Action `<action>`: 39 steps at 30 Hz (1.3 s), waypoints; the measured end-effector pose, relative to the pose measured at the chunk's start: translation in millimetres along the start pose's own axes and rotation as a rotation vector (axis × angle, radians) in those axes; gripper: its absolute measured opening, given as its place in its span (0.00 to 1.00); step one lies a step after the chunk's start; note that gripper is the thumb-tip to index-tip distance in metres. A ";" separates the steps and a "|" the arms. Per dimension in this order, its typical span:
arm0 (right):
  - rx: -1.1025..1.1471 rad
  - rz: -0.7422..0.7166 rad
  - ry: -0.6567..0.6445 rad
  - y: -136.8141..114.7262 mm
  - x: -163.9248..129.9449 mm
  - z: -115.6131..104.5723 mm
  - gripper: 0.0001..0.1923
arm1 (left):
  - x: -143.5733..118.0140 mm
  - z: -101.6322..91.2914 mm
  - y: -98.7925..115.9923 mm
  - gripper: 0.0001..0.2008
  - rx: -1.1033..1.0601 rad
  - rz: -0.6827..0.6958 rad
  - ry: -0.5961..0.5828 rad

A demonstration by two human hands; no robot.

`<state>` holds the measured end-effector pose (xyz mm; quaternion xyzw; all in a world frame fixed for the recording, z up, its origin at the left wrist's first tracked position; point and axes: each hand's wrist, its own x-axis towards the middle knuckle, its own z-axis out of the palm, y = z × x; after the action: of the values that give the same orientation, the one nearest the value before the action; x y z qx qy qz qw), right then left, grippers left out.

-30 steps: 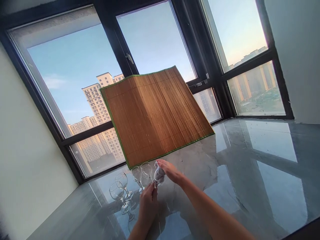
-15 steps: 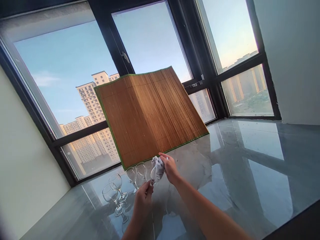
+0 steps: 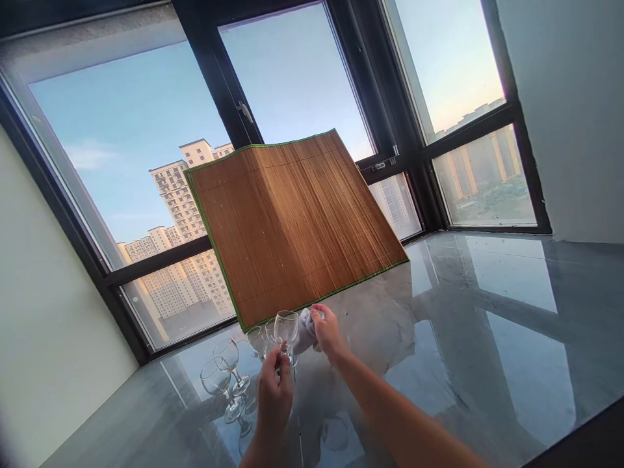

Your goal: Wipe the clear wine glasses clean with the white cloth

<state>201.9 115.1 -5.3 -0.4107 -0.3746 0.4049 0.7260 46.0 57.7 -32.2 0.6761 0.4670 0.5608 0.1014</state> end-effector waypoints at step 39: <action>-0.754 -0.181 0.014 33.2 31.0 -34.1 0.41 | 40.8 -84.8 -47.1 0.31 -0.123 -0.458 0.877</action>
<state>234.6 144.0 -41.7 -0.6167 -0.5272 0.1701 0.5593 -53.4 80.9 -6.5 0.2494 0.5681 0.7823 0.0558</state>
